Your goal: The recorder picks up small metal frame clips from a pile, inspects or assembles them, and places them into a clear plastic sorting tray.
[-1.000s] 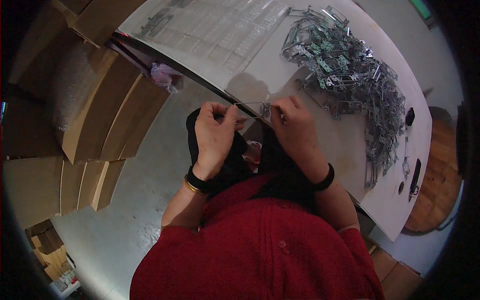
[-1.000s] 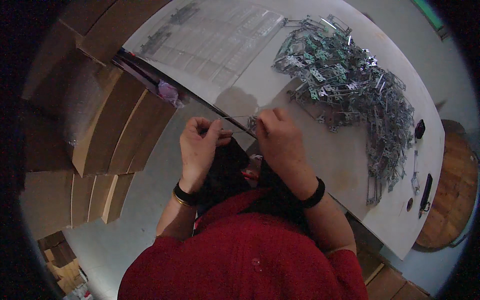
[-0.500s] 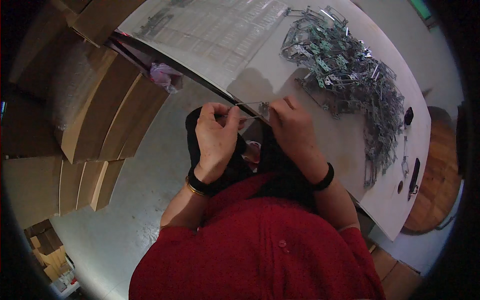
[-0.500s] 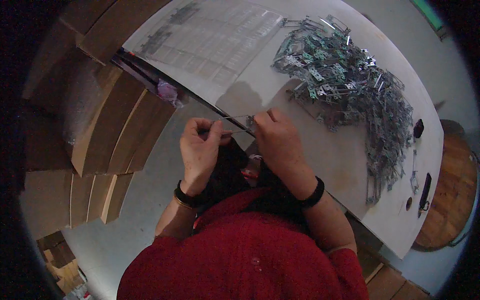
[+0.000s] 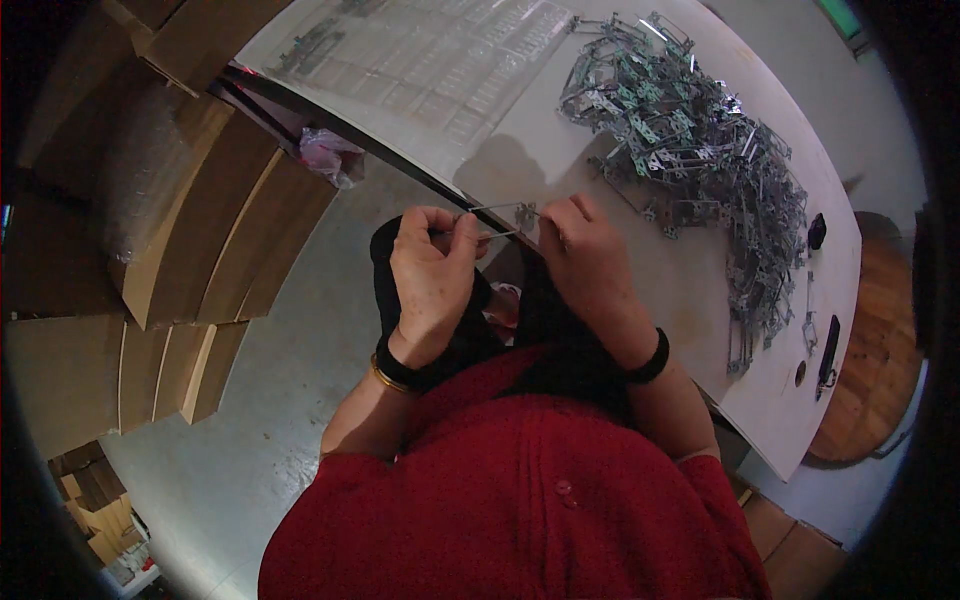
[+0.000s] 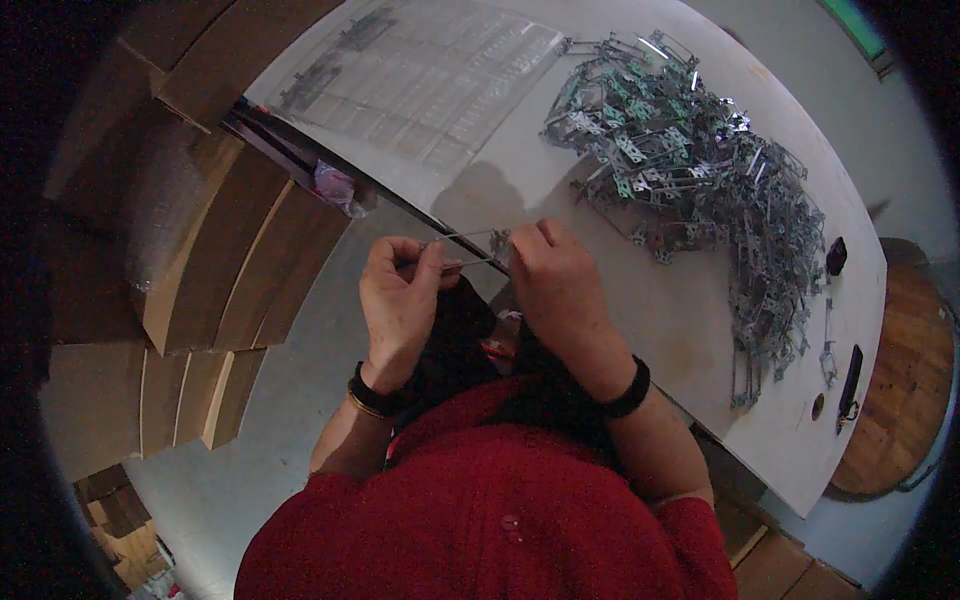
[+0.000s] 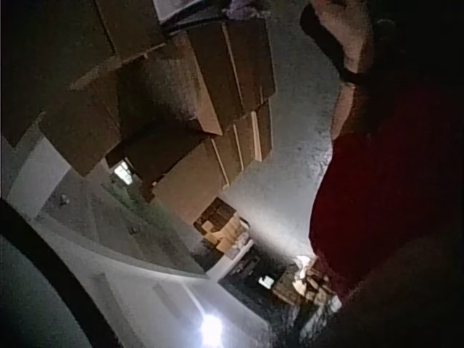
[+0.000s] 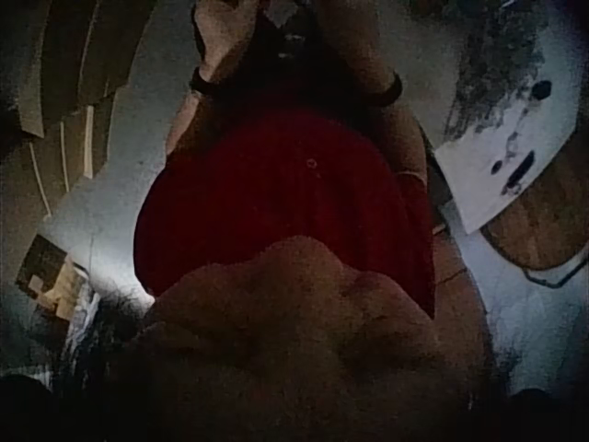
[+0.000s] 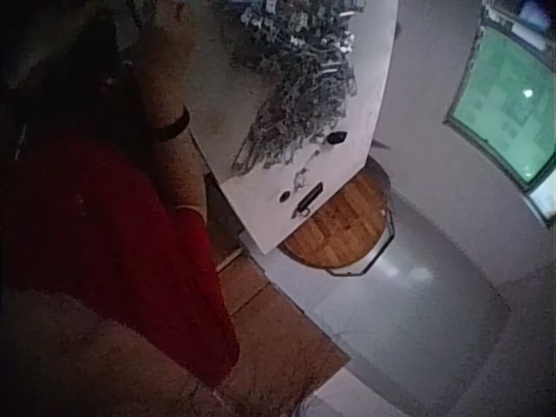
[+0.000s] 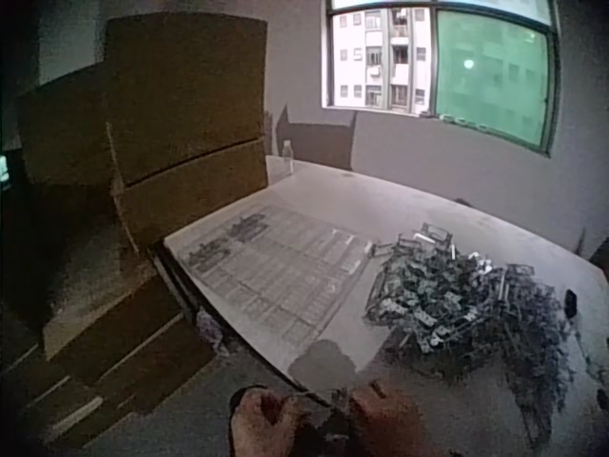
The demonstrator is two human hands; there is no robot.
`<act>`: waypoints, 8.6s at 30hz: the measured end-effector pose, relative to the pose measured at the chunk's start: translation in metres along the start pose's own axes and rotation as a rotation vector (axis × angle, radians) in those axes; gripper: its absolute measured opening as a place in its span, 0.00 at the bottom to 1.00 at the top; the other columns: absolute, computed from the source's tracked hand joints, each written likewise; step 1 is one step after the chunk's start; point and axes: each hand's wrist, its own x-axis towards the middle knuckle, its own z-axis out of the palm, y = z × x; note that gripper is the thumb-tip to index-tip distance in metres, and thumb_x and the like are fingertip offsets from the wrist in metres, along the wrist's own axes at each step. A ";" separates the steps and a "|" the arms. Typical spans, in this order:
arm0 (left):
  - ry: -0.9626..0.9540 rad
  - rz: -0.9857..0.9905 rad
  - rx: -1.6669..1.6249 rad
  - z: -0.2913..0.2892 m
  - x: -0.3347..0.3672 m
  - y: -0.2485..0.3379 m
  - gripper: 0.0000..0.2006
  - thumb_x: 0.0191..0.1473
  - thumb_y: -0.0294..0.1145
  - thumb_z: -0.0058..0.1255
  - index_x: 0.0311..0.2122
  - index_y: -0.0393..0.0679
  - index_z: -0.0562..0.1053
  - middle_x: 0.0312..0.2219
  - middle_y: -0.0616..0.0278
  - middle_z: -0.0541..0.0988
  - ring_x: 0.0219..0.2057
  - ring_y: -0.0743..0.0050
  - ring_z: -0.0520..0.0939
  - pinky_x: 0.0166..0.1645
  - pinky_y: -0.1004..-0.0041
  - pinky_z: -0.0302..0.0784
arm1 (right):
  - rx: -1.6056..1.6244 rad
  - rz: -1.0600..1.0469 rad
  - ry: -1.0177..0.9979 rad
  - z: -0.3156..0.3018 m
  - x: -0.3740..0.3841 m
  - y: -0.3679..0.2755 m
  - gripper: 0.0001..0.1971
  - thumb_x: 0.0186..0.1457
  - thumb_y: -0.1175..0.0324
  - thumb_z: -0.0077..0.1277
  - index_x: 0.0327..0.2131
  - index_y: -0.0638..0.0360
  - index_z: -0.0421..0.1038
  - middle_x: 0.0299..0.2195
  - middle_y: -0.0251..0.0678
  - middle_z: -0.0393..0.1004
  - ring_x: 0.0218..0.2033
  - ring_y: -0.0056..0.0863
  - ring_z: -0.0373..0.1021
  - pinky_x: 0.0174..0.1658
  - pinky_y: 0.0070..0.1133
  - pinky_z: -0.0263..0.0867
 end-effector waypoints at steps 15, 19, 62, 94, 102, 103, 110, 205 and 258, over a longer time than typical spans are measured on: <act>0.002 -0.014 -0.027 0.000 -0.001 0.000 0.09 0.65 0.25 0.54 0.41 0.34 0.66 0.33 0.57 0.78 0.36 0.65 0.88 0.38 0.72 0.87 | 0.089 0.050 0.058 0.001 0.003 0.009 0.03 0.56 0.75 0.55 0.34 0.61 0.72 0.32 0.49 0.74 0.33 0.55 0.73 0.35 0.41 0.69; 0.003 -0.007 -0.051 -0.001 -0.001 -0.002 0.08 0.65 0.25 0.54 0.41 0.34 0.66 0.34 0.57 0.78 0.36 0.66 0.88 0.39 0.72 0.87 | 0.131 0.066 0.055 0.000 0.006 0.008 0.03 0.56 0.76 0.55 0.35 0.60 0.72 0.31 0.49 0.74 0.32 0.54 0.73 0.34 0.40 0.68; 0.021 -0.097 -0.066 -0.004 -0.022 -0.003 0.09 0.65 0.26 0.53 0.40 0.34 0.66 0.33 0.57 0.77 0.33 0.65 0.87 0.38 0.72 0.85 | 0.402 0.542 -0.139 0.005 -0.003 0.009 0.09 0.54 0.69 0.55 0.34 0.65 0.78 0.27 0.47 0.81 0.30 0.37 0.80 0.37 0.30 0.74; -0.025 -0.003 -0.213 0.000 -0.031 -0.024 0.07 0.67 0.25 0.50 0.42 0.35 0.64 0.36 0.58 0.74 0.36 0.64 0.87 0.43 0.69 0.86 | 0.445 0.472 -0.151 0.008 -0.003 0.009 0.09 0.55 0.68 0.55 0.35 0.65 0.78 0.26 0.43 0.81 0.28 0.30 0.79 0.34 0.27 0.73; -0.004 -0.080 -0.194 -0.003 -0.024 -0.023 0.08 0.67 0.26 0.50 0.40 0.35 0.64 0.36 0.57 0.74 0.36 0.63 0.87 0.41 0.68 0.87 | 0.414 0.415 -0.082 -0.001 -0.003 0.010 0.07 0.55 0.71 0.56 0.34 0.65 0.77 0.26 0.45 0.80 0.29 0.32 0.79 0.34 0.28 0.72; 0.000 -0.102 -0.239 -0.003 -0.024 -0.020 0.08 0.67 0.26 0.50 0.40 0.35 0.64 0.36 0.57 0.74 0.36 0.62 0.87 0.41 0.67 0.87 | 0.393 0.367 -0.060 0.000 -0.003 0.008 0.07 0.55 0.71 0.56 0.34 0.65 0.77 0.26 0.45 0.80 0.28 0.32 0.79 0.34 0.28 0.72; -0.005 -0.090 -0.247 -0.004 -0.023 -0.023 0.09 0.67 0.27 0.50 0.40 0.35 0.64 0.36 0.57 0.74 0.36 0.61 0.87 0.41 0.66 0.88 | 0.393 0.382 -0.106 0.005 -0.001 0.010 0.06 0.55 0.71 0.56 0.34 0.64 0.77 0.27 0.45 0.80 0.30 0.34 0.80 0.34 0.29 0.72; -0.363 0.599 0.512 0.069 0.070 -0.010 0.09 0.63 0.33 0.47 0.38 0.36 0.70 0.32 0.40 0.75 0.36 0.33 0.78 0.41 0.48 0.75 | 0.564 0.639 -0.261 -0.066 -0.036 0.050 0.07 0.58 0.68 0.58 0.35 0.61 0.76 0.30 0.30 0.78 0.32 0.18 0.73 0.36 0.20 0.70; -0.108 0.545 1.034 -0.144 0.345 0.030 0.07 0.51 0.29 0.53 0.32 0.37 0.76 0.34 0.42 0.82 0.39 0.39 0.82 0.45 0.53 0.76 | 0.698 0.897 -0.273 -0.074 -0.035 0.055 0.07 0.57 0.71 0.60 0.37 0.59 0.74 0.30 0.30 0.79 0.29 0.18 0.73 0.32 0.19 0.70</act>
